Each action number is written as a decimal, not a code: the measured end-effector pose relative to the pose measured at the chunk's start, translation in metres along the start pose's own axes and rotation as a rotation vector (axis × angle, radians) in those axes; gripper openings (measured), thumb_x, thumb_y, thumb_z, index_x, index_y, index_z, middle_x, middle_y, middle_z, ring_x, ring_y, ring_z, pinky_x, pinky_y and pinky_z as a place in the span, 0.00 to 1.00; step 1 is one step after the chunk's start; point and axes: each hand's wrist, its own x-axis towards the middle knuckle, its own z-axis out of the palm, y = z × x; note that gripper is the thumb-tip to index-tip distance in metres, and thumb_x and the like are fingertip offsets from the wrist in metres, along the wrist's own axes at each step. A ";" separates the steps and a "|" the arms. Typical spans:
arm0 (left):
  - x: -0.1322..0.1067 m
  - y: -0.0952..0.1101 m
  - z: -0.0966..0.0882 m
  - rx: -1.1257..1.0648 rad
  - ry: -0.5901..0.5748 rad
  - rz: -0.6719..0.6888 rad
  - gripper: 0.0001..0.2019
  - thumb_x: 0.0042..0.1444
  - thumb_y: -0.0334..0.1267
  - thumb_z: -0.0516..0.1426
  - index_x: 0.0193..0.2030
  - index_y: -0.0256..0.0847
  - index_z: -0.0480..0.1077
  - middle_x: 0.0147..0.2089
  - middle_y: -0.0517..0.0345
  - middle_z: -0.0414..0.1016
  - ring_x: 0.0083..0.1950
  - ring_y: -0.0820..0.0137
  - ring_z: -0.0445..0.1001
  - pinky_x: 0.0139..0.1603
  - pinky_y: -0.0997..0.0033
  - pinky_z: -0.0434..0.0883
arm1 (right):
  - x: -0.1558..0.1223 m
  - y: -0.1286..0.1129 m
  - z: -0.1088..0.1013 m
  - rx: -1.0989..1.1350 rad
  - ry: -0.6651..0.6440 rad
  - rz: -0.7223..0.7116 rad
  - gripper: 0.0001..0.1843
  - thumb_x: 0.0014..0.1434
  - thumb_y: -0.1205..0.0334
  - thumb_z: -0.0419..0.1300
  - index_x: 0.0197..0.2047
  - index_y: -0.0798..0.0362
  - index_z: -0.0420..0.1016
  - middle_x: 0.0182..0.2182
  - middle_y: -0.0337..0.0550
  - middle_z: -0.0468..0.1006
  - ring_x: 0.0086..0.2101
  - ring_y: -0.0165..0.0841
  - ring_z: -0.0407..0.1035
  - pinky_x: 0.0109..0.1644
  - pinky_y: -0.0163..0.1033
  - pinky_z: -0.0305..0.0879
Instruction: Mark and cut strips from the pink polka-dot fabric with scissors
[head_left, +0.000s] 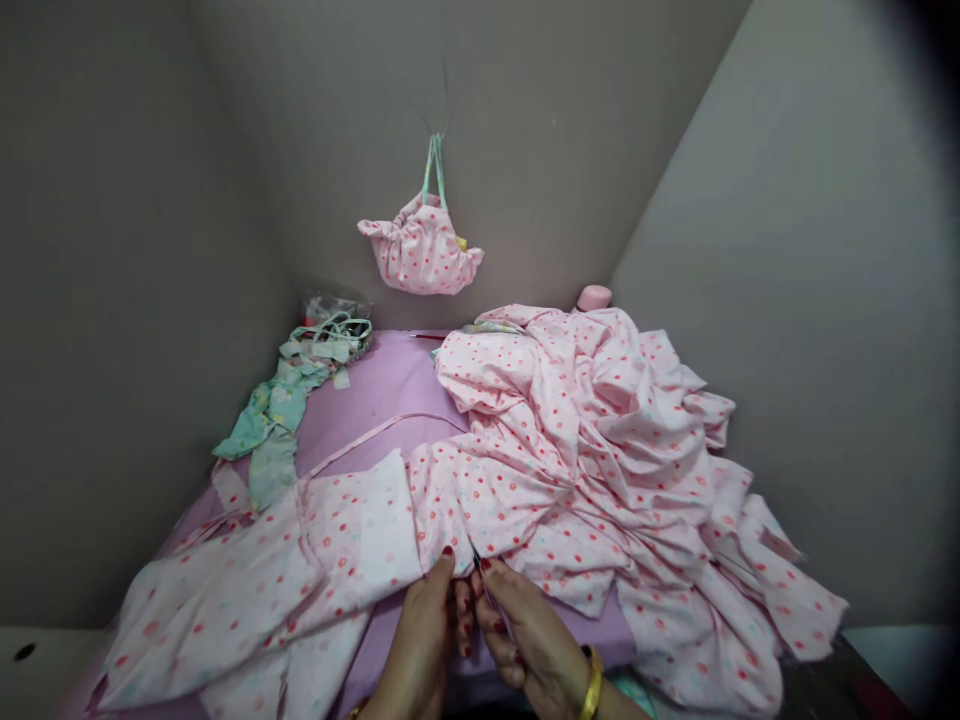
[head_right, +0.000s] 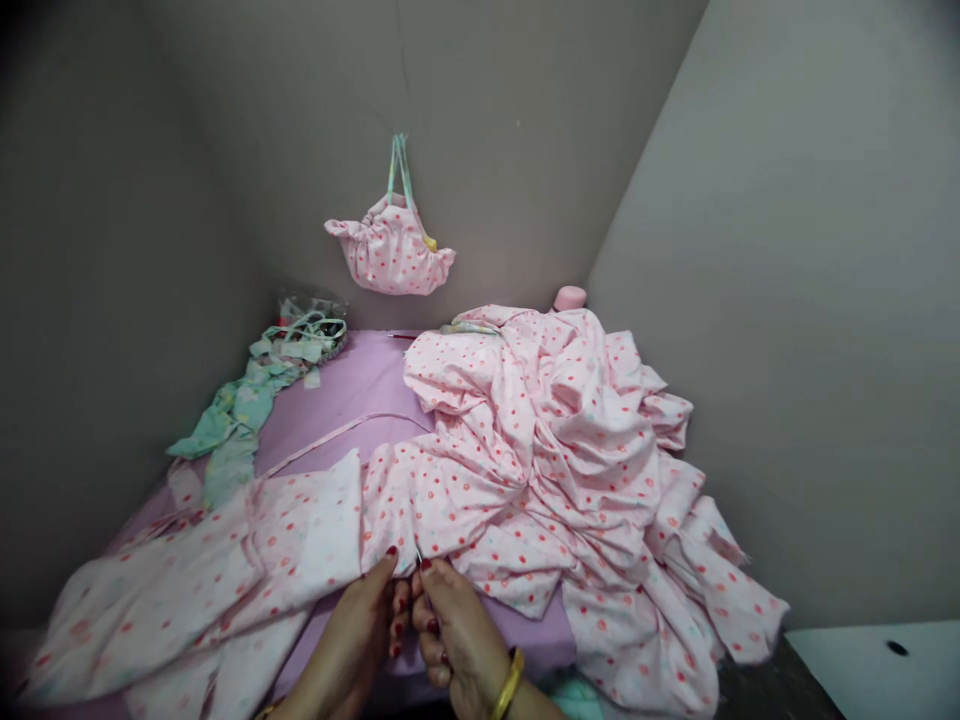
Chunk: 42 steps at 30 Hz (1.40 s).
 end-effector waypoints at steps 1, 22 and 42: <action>0.000 0.000 0.000 0.002 0.004 -0.005 0.27 0.32 0.64 0.59 0.16 0.38 0.62 0.11 0.65 0.58 0.13 0.79 0.54 0.17 0.77 0.49 | 0.000 0.000 0.000 0.002 -0.001 0.001 0.27 0.43 0.37 0.59 0.30 0.52 0.59 0.17 0.27 0.58 0.11 0.15 0.43 0.12 0.25 0.34; 0.003 0.000 0.001 0.049 0.038 0.046 0.23 0.37 0.60 0.59 0.17 0.40 0.61 0.11 0.66 0.58 0.12 0.78 0.53 0.15 0.75 0.48 | 0.007 -0.005 0.002 0.038 0.007 0.043 0.15 0.55 0.48 0.51 0.31 0.53 0.60 0.16 0.27 0.59 0.10 0.16 0.42 0.13 0.25 0.35; -0.001 0.001 0.002 0.066 0.025 0.033 0.27 0.31 0.65 0.59 0.15 0.39 0.60 0.10 0.67 0.57 0.12 0.81 0.52 0.14 0.78 0.48 | 0.005 -0.002 0.003 0.088 0.011 0.043 0.14 0.58 0.51 0.51 0.30 0.54 0.61 0.16 0.28 0.59 0.11 0.16 0.42 0.12 0.24 0.36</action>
